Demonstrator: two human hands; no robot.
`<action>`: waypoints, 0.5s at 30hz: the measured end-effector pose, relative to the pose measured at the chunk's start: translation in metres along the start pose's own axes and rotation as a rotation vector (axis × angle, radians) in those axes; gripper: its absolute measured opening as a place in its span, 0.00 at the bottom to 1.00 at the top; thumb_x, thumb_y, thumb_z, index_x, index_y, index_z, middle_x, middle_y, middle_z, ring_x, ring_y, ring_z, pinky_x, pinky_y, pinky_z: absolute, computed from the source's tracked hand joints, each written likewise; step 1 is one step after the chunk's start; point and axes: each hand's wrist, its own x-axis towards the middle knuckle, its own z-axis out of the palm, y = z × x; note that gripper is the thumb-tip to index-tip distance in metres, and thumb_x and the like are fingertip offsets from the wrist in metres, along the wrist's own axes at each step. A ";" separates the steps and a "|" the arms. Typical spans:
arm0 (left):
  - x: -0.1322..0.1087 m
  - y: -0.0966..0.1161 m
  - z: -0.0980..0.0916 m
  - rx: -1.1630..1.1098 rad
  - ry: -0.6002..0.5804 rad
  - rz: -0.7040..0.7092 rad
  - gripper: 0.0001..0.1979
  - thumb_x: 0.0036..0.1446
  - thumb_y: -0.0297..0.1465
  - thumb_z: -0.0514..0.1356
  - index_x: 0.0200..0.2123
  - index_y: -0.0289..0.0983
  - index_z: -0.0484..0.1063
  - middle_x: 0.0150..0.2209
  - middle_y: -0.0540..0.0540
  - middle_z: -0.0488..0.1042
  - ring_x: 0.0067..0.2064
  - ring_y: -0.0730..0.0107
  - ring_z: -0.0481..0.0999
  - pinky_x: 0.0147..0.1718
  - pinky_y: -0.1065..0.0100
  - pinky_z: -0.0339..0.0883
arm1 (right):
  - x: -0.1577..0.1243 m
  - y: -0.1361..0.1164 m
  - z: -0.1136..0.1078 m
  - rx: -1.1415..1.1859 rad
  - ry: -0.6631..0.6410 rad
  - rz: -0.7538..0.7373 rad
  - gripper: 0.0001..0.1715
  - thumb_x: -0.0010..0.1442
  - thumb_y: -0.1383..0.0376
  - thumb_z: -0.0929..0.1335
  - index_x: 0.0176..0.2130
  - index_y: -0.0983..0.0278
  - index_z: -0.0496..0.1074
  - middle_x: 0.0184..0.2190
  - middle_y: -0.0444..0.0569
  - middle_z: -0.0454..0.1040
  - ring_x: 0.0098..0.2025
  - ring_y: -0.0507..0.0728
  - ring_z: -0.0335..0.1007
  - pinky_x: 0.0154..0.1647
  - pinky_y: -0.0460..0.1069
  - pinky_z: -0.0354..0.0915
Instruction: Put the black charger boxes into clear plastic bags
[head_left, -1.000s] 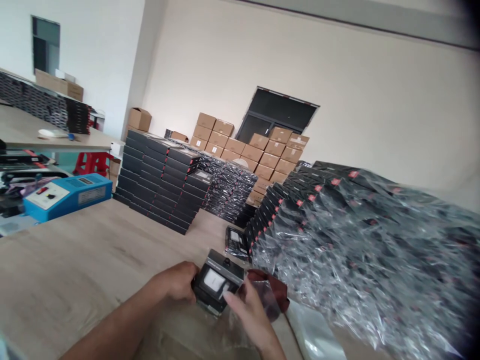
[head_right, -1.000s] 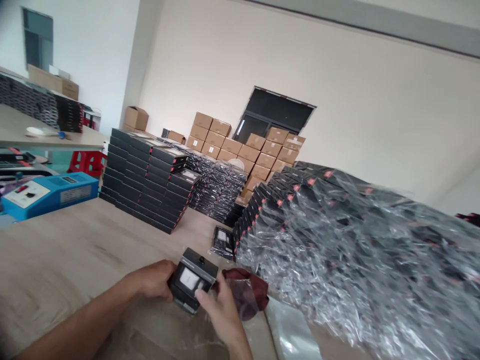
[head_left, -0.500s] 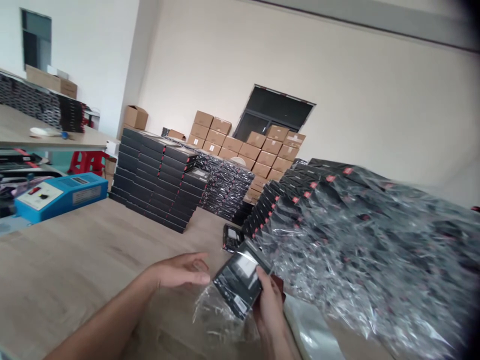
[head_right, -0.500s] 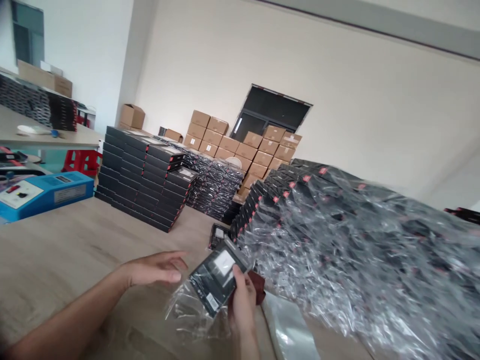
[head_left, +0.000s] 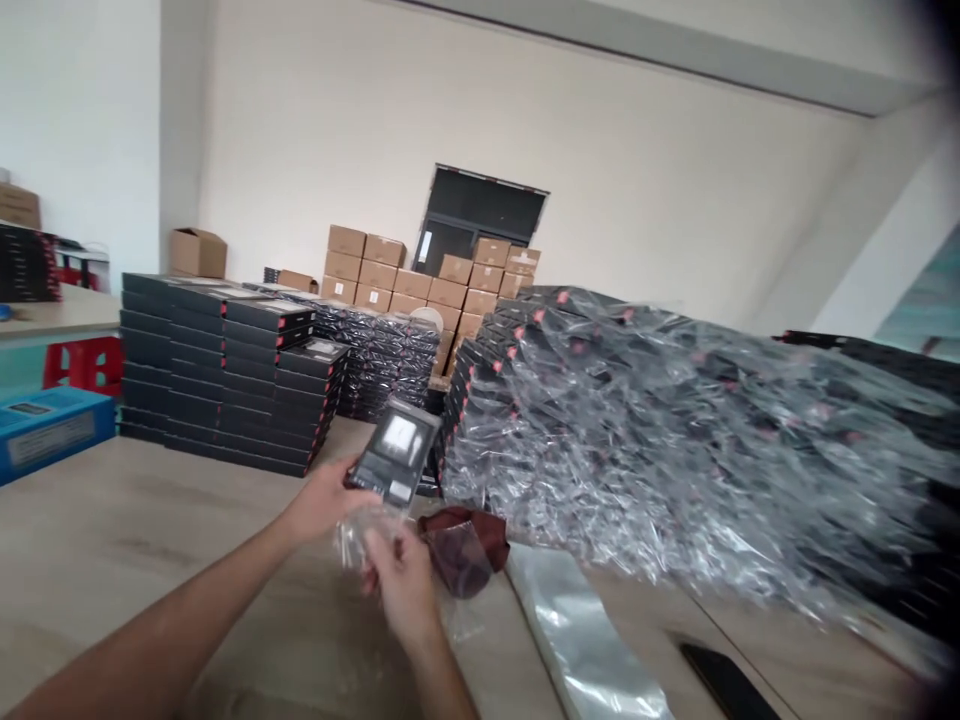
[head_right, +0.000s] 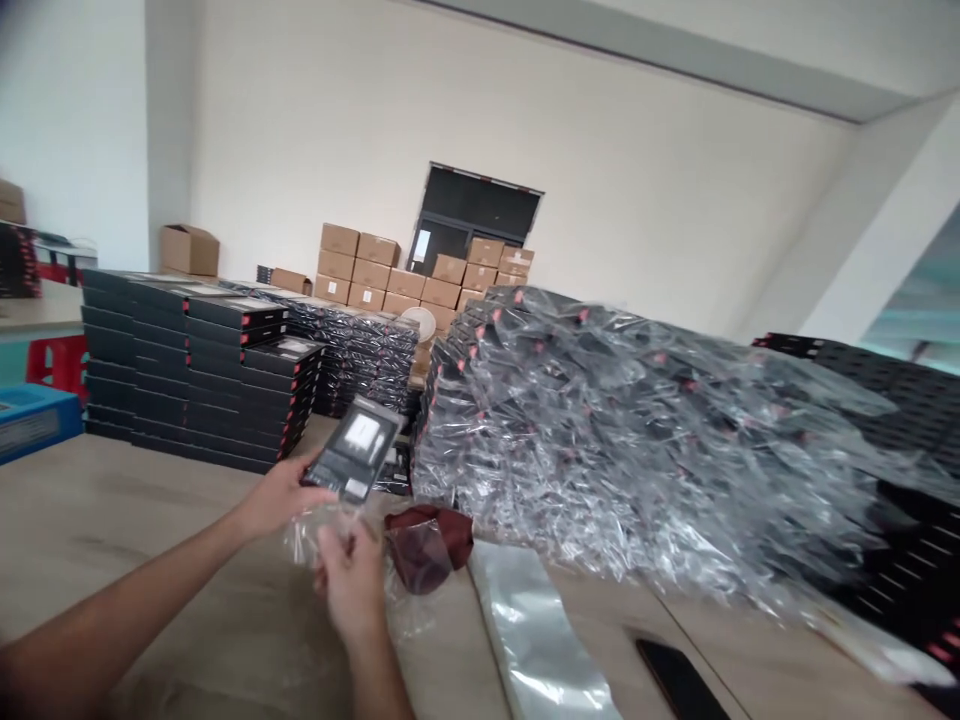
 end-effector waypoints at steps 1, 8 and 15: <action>0.015 -0.003 0.004 0.067 0.066 -0.024 0.18 0.45 0.35 0.64 0.41 0.36 0.74 0.34 0.49 0.78 0.35 0.66 0.74 0.33 0.72 0.65 | -0.002 0.004 0.003 -0.130 -0.042 -0.082 0.14 0.60 0.59 0.63 0.36 0.63 0.73 0.21 0.42 0.73 0.20 0.50 0.67 0.20 0.42 0.57; 0.093 -0.037 0.056 0.357 0.034 -0.230 0.16 0.51 0.39 0.59 0.24 0.31 0.73 0.15 0.50 0.68 0.19 0.72 0.68 0.20 0.73 0.57 | -0.006 0.011 0.024 -0.866 -0.166 -0.442 0.08 0.56 0.66 0.64 0.30 0.60 0.73 0.29 0.44 0.79 0.30 0.54 0.74 0.29 0.45 0.58; 0.098 -0.038 0.076 0.668 -0.081 -0.178 0.23 0.46 0.48 0.61 0.19 0.31 0.73 0.19 0.40 0.72 0.28 0.57 0.75 0.31 0.64 0.65 | -0.001 0.016 0.018 -0.975 -0.172 -0.412 0.10 0.58 0.65 0.63 0.31 0.60 0.73 0.28 0.46 0.78 0.29 0.54 0.74 0.28 0.46 0.58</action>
